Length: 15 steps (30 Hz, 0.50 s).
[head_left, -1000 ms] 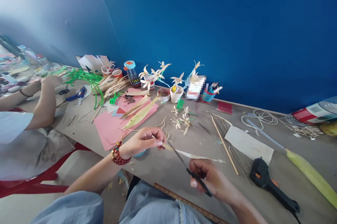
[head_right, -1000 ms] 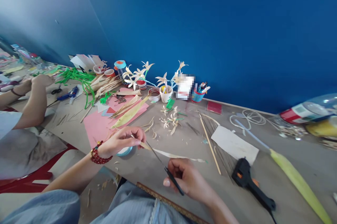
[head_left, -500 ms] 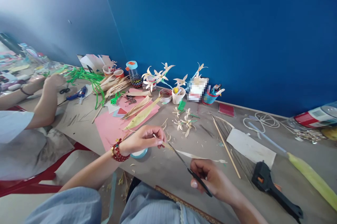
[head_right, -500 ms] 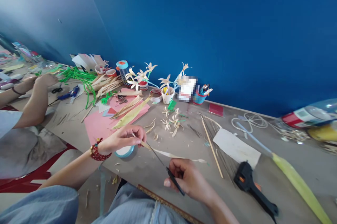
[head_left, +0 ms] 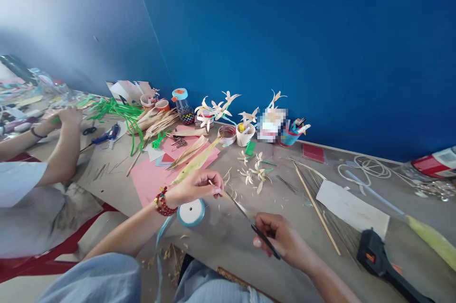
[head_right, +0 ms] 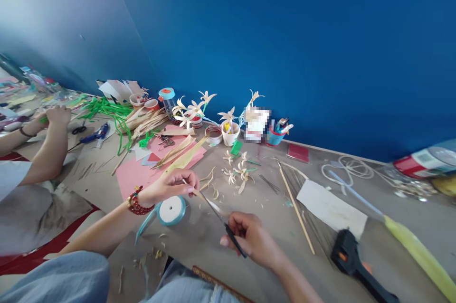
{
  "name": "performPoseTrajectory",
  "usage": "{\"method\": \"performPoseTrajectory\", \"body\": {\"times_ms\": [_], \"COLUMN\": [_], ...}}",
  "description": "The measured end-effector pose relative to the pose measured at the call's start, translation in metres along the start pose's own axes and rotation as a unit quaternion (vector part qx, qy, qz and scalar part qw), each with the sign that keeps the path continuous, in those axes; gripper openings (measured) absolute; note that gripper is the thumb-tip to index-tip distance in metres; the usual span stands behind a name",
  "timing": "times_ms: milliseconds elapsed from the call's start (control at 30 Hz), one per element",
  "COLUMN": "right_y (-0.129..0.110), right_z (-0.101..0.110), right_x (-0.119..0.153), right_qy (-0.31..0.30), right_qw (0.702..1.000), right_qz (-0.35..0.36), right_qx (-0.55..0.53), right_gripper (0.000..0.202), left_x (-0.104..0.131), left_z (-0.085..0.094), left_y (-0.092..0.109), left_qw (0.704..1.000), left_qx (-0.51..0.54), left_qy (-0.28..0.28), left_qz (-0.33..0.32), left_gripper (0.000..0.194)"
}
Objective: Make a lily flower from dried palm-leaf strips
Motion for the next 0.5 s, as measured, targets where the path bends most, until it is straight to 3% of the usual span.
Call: {"method": "performPoseTrajectory", "body": {"times_ms": [200, 300, 500], "right_y": [0.012, 0.014, -0.001], "right_z": [-0.009, -0.011, -0.013], "right_x": [-0.028, -0.029, -0.014], "right_qy": [0.024, 0.028, 0.127], "right_qw": [0.999, 0.999, 0.973], "right_qz": [-0.019, -0.011, 0.059], "right_qx": [-0.009, -0.037, -0.185], "right_gripper": [0.051, 0.049, 0.043], "left_x": [-0.013, -0.015, -0.012], "left_z": [0.020, 0.025, 0.002], "left_y": [-0.026, -0.028, -0.007], "left_qw": [0.998, 0.997, 0.999], "left_qx": [-0.036, -0.054, -0.042], "left_qy": [0.031, 0.040, -0.007], "left_qz": [0.028, 0.032, 0.032], "left_gripper": [0.022, 0.022, 0.015]}}
Point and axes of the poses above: each hand's wrist, its own x-axis away from the middle knuckle, its own z-axis out of the back of the hand, y = z × x, the point moved 1 cm from there along -x, towards the middle knuckle, and after that the axes turned 8 degrees about -z, right-handed, at the moved point
